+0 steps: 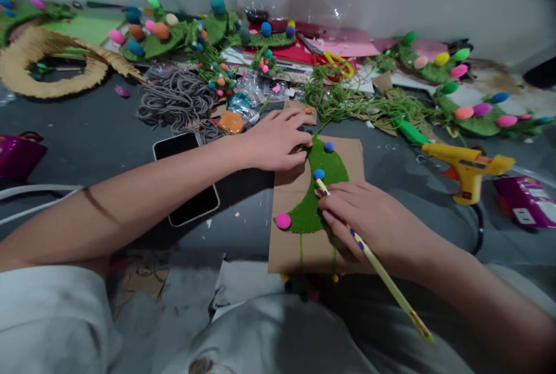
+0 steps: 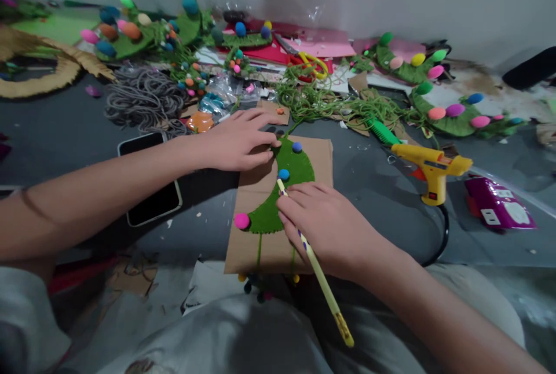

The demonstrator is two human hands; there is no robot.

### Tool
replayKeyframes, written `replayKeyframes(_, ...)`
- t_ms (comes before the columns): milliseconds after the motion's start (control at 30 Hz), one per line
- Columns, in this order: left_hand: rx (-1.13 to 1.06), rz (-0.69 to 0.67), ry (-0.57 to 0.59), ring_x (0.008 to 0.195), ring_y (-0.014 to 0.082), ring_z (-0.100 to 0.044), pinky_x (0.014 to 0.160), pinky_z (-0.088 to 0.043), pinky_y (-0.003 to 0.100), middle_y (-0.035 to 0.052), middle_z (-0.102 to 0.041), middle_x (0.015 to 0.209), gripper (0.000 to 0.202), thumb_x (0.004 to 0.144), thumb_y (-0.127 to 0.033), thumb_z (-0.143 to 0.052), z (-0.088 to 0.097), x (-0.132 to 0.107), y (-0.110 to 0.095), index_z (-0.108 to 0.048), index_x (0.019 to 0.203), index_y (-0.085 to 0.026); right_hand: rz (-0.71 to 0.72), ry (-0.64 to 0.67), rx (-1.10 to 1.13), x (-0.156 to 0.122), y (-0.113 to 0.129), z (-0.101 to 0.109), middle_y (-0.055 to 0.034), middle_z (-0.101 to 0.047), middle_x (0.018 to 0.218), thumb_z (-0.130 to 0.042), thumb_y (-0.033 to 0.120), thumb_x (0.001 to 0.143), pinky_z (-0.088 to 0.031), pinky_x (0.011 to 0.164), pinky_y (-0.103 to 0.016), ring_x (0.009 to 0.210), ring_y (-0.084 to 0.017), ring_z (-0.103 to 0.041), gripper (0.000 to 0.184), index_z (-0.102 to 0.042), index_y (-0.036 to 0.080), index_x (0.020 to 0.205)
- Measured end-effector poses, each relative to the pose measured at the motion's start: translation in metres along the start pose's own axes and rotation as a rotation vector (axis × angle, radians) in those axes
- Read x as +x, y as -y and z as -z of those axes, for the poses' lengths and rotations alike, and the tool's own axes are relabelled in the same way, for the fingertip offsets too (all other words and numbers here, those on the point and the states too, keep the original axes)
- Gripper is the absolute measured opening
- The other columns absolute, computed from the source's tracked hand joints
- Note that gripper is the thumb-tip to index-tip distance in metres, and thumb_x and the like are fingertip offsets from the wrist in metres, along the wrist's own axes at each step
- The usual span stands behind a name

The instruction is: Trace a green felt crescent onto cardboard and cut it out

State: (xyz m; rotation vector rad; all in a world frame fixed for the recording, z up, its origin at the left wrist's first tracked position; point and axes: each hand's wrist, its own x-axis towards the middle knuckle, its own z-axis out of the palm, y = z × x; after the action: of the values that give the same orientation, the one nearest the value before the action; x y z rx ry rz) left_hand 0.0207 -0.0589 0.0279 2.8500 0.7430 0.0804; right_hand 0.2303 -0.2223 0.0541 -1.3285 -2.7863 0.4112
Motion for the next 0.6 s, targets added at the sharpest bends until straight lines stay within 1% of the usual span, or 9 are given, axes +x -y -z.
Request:
replayKeyframes(67,0.101,-0.109,-0.026,0.155,0.0350,-0.035,0.123,-0.031,0.052,0.0105,-0.049,0.164,0.040,0.099,-0.034,-0.045,0.000,0.001,0.003,-0.077,0.118,-0.022,-0.003,0.009,0.005,0.001,0.001,0.001,-0.0088,-0.072,0.097,-0.046,0.014,0.102,-0.049,0.093,-0.043,0.099,-0.028,-0.065,0.018,-0.063,0.019,0.099)
replayKeyframes(167,0.186,-0.233,-0.026,0.146,0.0316,-0.047,0.120,-0.033,0.047,0.0105,-0.062,0.149,0.039,0.094,-0.028,-0.046,0.000,0.004,0.004,-0.078,0.117,-0.022,-0.012,0.016,0.026,0.003,0.001,0.003,-0.0076,-0.070,0.095,-0.047,0.013,0.100,-0.048,0.091,-0.041,0.095,-0.026,-0.064,0.016,-0.062,0.019,0.097)
replayKeyframes(267,0.142,-0.266,0.014,0.133,0.0281,-0.059,0.115,-0.036,0.045,0.0064,-0.071,0.140,0.045,0.089,-0.024,-0.048,0.000,0.008,0.004,-0.075,0.125,-0.027,-0.022,0.035,0.036,0.005,-0.001,0.004,-0.0068,-0.069,0.094,-0.047,0.012,0.100,-0.047,0.088,-0.039,0.091,-0.024,-0.063,0.016,-0.060,0.020,0.095)
replayKeyframes(367,0.085,-0.293,0.033,0.128,0.0263,-0.064,0.111,-0.039,0.045,0.0024,-0.071,0.143,0.048,0.089,-0.021,-0.047,0.001,0.011,0.004,-0.076,0.125,-0.032,-0.024,0.044,0.038,0.006,-0.002,0.005,-0.0064,-0.069,0.093,-0.047,0.013,0.101,-0.047,0.087,-0.038,0.090,-0.024,-0.064,0.016,-0.060,0.020,0.095)
replayKeyframes(467,0.066,-0.323,0.050,0.124,0.0254,-0.068,0.107,-0.043,0.042,0.0027,-0.069,0.147,0.047,0.089,-0.020,-0.046,0.001,0.012,0.005,-0.079,0.121,-0.030,-0.025,0.036,0.037,0.005,-0.002,0.005,-0.0067,-0.070,0.093,-0.049,0.012,0.099,-0.047,0.087,-0.037,0.091,-0.024,-0.065,0.015,-0.060,0.021,0.093)
replayKeyframes(533,0.051,-0.344,0.058,0.121,0.0243,-0.070,0.109,-0.045,0.040,0.0028,-0.071,0.144,0.049,0.088,-0.018,-0.047,0.001,0.013,0.005,-0.078,0.123,-0.030,-0.022,0.031,0.038,0.005,-0.002,0.004,-0.0066,-0.070,0.093,-0.049,0.011,0.098,-0.047,0.087,-0.037,0.091,-0.024,-0.066,0.016,-0.060,0.021,0.093)
replayKeyframes(600,0.048,-0.356,0.068,0.121,0.0236,-0.070,0.117,-0.041,0.040,0.0017,-0.074,0.139,0.050,0.087,-0.017,-0.050,0.002,0.012,0.004,-0.078,0.125,-0.033,-0.020,0.032,0.036,0.006,-0.002,0.003,-0.0067,-0.071,0.093,-0.049,0.011,0.098,-0.048,0.087,-0.038,0.092,-0.024,-0.066,0.016,-0.060,0.021,0.093)
